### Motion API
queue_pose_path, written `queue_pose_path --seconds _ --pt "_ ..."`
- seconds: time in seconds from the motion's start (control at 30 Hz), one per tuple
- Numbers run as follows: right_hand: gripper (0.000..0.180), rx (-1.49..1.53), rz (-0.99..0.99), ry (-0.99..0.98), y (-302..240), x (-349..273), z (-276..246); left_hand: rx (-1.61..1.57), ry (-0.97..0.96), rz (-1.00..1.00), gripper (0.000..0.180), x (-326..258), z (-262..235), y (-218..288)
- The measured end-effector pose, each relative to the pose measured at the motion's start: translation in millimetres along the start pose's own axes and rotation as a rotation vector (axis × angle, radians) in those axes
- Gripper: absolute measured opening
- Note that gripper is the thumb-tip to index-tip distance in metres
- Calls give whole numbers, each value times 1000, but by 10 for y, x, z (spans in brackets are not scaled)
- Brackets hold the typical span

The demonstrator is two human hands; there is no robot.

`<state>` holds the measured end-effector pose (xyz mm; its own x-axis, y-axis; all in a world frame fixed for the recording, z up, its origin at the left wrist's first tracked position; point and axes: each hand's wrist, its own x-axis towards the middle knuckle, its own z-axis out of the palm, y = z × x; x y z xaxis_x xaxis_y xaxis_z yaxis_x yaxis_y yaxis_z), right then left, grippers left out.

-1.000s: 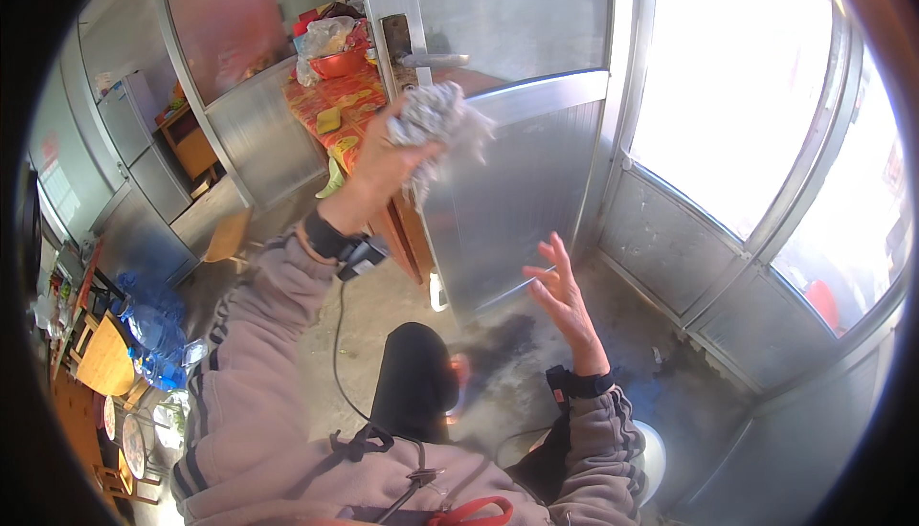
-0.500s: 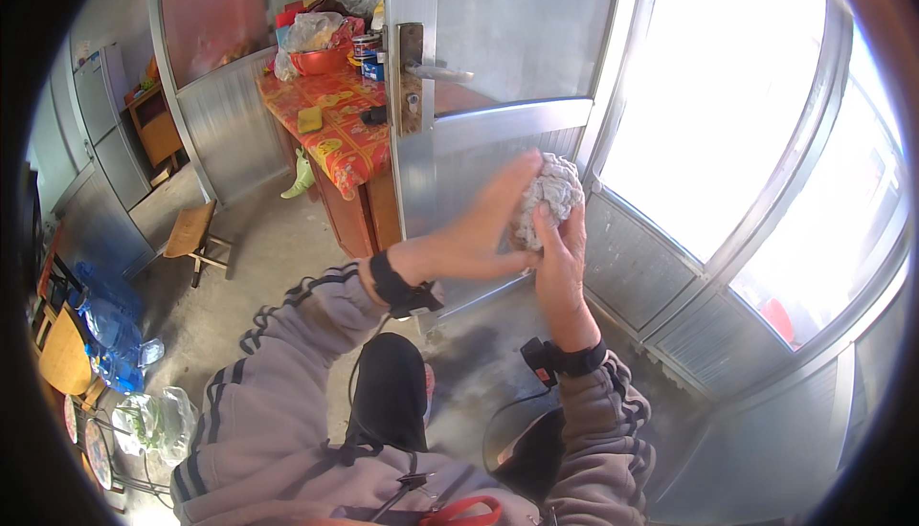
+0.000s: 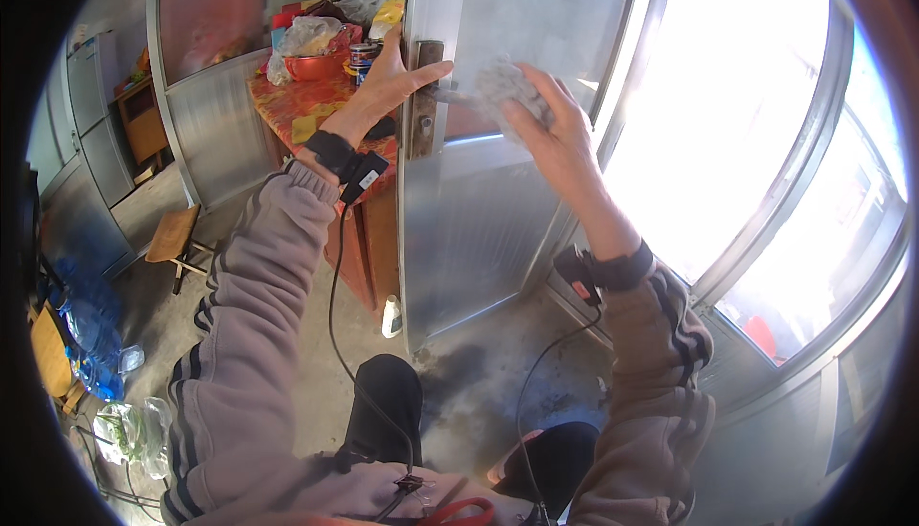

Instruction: The person wipes the metal frame and glass of a door with a cloth, repeatedly dipping the cloth into a white bucket of water and wringing it out. The person cleans the door handle, frame, and glass sections in sequence.

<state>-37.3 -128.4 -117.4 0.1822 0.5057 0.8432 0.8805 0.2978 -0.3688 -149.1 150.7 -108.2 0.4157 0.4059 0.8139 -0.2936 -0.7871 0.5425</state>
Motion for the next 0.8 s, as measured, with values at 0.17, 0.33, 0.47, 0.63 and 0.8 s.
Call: queue_pose_path --seconds 0.17,0.33,0.47,0.63,0.8 --pt "47 -305 -150 15 -105 625 178 86 112 -133 84 16 135 -4" --pt "47 -419 -195 23 -159 1002 442 74 168 -27 70 -75 173 67" --pt "47 -522 -146 67 -147 1078 670 138 202 -21 66 -142 228 169" --pt "43 -720 -185 106 -182 1104 832 190 179 -118 64 -163 228 196" --pt "44 -788 -131 15 -188 1213 756 149 159 -111 68 -181 156 215"
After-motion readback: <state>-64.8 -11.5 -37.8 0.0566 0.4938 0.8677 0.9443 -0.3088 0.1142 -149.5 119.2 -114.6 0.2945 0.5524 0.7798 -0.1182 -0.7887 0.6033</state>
